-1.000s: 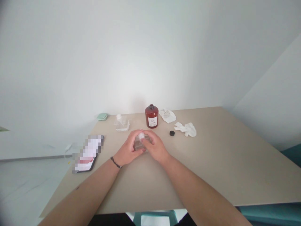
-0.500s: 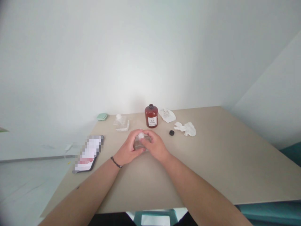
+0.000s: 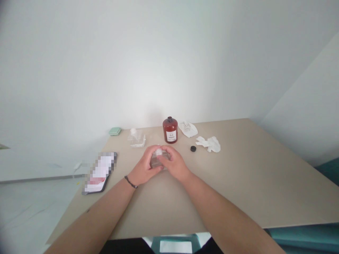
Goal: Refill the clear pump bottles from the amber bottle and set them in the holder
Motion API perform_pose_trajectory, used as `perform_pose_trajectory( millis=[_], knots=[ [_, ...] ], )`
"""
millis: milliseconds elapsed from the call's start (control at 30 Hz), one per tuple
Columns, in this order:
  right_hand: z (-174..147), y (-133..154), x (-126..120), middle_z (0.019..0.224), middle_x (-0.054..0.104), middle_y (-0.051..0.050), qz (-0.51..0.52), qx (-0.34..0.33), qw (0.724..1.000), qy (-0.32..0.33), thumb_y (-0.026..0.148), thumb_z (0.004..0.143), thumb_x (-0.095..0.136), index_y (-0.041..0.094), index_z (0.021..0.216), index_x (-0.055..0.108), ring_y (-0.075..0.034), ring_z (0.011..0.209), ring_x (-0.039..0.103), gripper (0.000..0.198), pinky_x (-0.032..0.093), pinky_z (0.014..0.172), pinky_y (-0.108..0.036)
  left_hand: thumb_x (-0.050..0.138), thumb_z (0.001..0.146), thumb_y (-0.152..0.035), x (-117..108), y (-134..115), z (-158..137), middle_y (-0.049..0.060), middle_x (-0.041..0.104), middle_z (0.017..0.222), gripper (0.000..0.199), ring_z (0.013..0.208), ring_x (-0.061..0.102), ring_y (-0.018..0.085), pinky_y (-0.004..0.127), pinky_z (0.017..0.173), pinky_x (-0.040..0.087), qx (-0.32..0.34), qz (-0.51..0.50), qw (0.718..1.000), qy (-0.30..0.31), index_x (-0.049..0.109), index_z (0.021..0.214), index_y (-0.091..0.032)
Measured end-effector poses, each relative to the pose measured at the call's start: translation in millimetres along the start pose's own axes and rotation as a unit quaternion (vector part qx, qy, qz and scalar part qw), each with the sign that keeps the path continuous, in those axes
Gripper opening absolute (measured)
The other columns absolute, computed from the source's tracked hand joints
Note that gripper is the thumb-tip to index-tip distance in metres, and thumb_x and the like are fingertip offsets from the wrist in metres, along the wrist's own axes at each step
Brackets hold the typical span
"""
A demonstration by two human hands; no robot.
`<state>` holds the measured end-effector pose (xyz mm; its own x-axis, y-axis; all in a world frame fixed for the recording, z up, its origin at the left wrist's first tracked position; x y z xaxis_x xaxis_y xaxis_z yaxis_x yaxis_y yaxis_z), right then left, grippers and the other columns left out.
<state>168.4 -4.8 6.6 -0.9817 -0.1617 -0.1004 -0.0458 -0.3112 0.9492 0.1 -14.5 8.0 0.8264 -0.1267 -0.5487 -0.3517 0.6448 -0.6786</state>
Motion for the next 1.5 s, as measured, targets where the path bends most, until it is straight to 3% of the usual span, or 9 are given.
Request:
perform_pose_trajectory(
  millis=[100,267,467,633,800,1000,1167,1367,1500],
  knots=[
    [-0.3,4.2,-0.2,0.119,0.069,-0.007,-0.008,-0.027,1.000,0.011,0.035,0.085,0.064,0.025,0.109,0.069,-0.026,0.116,0.061,0.026,0.042,0.105,-0.045,0.073,0.079,-0.018,0.3,0.3,-0.5,0.013,0.046,0.143,0.075,0.135,0.044,0.031,0.055,0.117,0.034,-0.001,0.000,1.000,-0.004,0.036,0.144,-0.026],
    [-0.5,1.7,0.5,0.106,0.070,-0.006,-0.004,0.015,1.000,-0.005,0.034,0.080,0.069,0.023,0.105,0.065,-0.025,0.101,0.065,0.028,0.048,0.096,-0.045,0.073,0.079,-0.017,0.0,-0.5,-0.3,0.012,0.047,0.141,0.074,0.135,0.045,0.031,0.053,0.117,0.035,-0.005,-0.004,1.000,-0.004,0.038,0.143,-0.027],
    [0.7,0.0,-1.5,0.119,0.068,-0.007,0.003,-0.016,1.000,0.014,0.036,0.084,0.065,0.024,0.109,0.067,-0.026,0.115,0.061,0.028,0.042,0.105,-0.045,0.072,0.080,-0.017,-0.1,-1.4,0.3,0.014,0.046,0.141,0.074,0.135,0.044,0.031,0.054,0.116,0.035,0.002,0.004,1.000,-0.001,0.035,0.144,-0.025],
    [0.8,-2.0,-1.1,0.106,0.071,-0.005,0.009,0.011,1.000,0.002,0.038,0.079,0.072,0.023,0.105,0.065,-0.023,0.099,0.064,0.031,0.049,0.094,-0.042,0.072,0.079,-0.016,-0.1,-0.8,0.0,0.012,0.046,0.141,0.073,0.135,0.044,0.030,0.054,0.116,0.035,0.000,0.004,1.000,-0.005,0.036,0.143,-0.027],
    [0.2,0.1,-3.9,0.120,0.069,-0.007,-0.008,-0.014,1.000,0.018,0.038,0.085,0.066,0.025,0.110,0.069,-0.026,0.113,0.062,0.028,0.044,0.104,-0.046,0.072,0.080,-0.018,0.2,0.2,-0.5,0.012,0.046,0.140,0.072,0.134,0.045,0.030,0.053,0.116,0.036,0.003,-0.009,1.000,-0.010,0.036,0.142,-0.027],
    [-0.1,-5.1,-3.1,0.110,0.071,-0.005,-0.002,0.002,1.000,0.011,0.039,0.082,0.070,0.025,0.109,0.067,-0.024,0.103,0.064,0.030,0.048,0.098,-0.044,0.072,0.079,-0.017,0.6,-0.1,-0.9,0.012,0.048,0.138,0.071,0.132,0.047,0.030,0.053,0.114,0.038,-0.002,-0.012,1.000,-0.013,0.038,0.140,-0.027],
    [-0.5,-2.3,-3.2,0.121,0.069,-0.006,-0.013,-0.022,1.000,0.017,0.038,0.087,0.065,0.025,0.111,0.070,-0.026,0.115,0.062,0.028,0.044,0.105,-0.045,0.072,0.079,-0.016,0.1,-0.6,-0.9,0.012,0.047,0.140,0.071,0.134,0.046,0.030,0.052,0.115,0.037,-0.002,-0.008,1.000,-0.009,0.038,0.141,-0.026],
    [-0.9,0.0,-2.1,0.109,0.071,-0.005,-0.017,-0.004,1.000,-0.002,0.036,0.080,0.071,0.025,0.108,0.068,-0.025,0.104,0.065,0.030,0.048,0.098,-0.045,0.071,0.080,-0.016,0.6,-0.7,-1.7,0.012,0.048,0.138,0.071,0.131,0.047,0.029,0.053,0.114,0.037,-0.016,-0.007,1.000,-0.007,0.037,0.142,-0.027],
    [-1.0,2.5,-2.7,0.119,0.070,-0.006,-0.019,-0.025,0.999,0.008,0.035,0.083,0.069,0.025,0.112,0.069,-0.026,0.114,0.063,0.030,0.044,0.105,-0.047,0.071,0.081,-0.017,1.5,0.6,-2.7,0.012,0.047,0.138,0.072,0.132,0.046,0.029,0.053,0.115,0.036,-0.017,-0.012,1.000,-0.004,0.036,0.142,-0.027]
  ],
)
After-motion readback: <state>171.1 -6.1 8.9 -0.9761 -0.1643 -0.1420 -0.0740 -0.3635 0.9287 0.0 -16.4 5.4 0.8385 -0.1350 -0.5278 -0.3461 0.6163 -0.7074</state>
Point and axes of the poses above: each hand's wrist, its own z-axis towards the middle knuckle, its own x-axis out of the palm, y = z × x, the point moved 1 cm from there along z, towards the middle knuckle
